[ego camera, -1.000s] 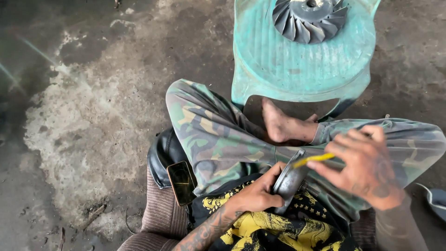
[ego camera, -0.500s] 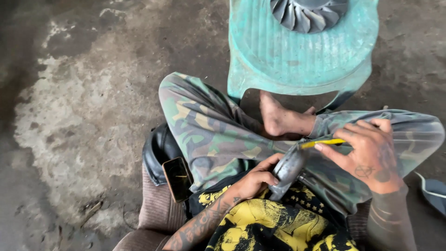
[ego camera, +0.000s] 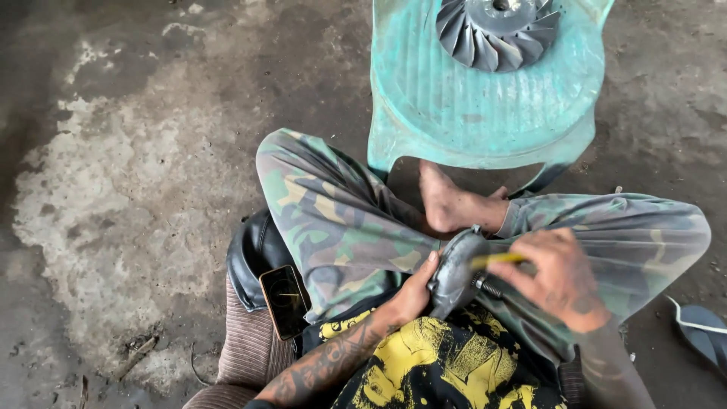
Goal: The person sits cross-legged on the ground and uses a yellow brush to clean a silver mechanical housing and a fan-like impeller. They scrub the surfaces of the parts, rotate them to access different areas, and place them on a green plastic chair.
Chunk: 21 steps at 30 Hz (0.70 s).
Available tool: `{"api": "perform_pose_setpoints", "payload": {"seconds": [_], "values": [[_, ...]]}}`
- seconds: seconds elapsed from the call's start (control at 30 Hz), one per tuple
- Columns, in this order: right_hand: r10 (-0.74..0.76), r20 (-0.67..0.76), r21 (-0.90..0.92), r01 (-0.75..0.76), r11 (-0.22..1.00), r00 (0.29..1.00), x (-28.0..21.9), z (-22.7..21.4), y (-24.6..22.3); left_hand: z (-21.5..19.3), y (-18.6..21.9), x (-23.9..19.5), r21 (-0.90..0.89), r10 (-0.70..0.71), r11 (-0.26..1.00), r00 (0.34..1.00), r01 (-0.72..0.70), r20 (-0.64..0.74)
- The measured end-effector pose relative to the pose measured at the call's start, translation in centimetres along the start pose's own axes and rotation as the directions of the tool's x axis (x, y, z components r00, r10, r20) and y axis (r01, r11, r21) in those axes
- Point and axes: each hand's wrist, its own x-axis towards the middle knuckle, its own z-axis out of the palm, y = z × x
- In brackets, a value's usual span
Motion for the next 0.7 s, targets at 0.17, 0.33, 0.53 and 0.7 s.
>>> {"api": "perform_pose_setpoints", "payload": {"seconds": [0.17, 0.33, 0.53, 0.7], "values": [[0.07, -0.146, 0.166, -0.045, 0.985, 0.987, -0.3, 1.5, -1.4, 6.3, 8.5, -2.3, 0.186, -0.111, 0.971, 0.974, 0.148, -0.197], [0.234, -0.052, 0.015, -0.233, 0.972, 0.971, 1.2, -0.3, -0.8, 1.6, 2.5, -0.6, 0.112, -0.074, 0.99, 0.995, 0.081, -0.062], [0.037, -0.104, -0.146, -0.052, 0.988, 0.994, 2.2, -1.8, -1.8, 0.0, 0.2, 0.2, 0.052, -0.026, 0.998, 1.0, 0.026, 0.003], [-0.004, -0.112, -0.121, -0.009, 0.993, 0.994, 2.1, -0.6, -1.4, -0.6, -0.9, 0.0, 0.047, -0.108, 0.993, 0.994, 0.107, 0.027]]}}
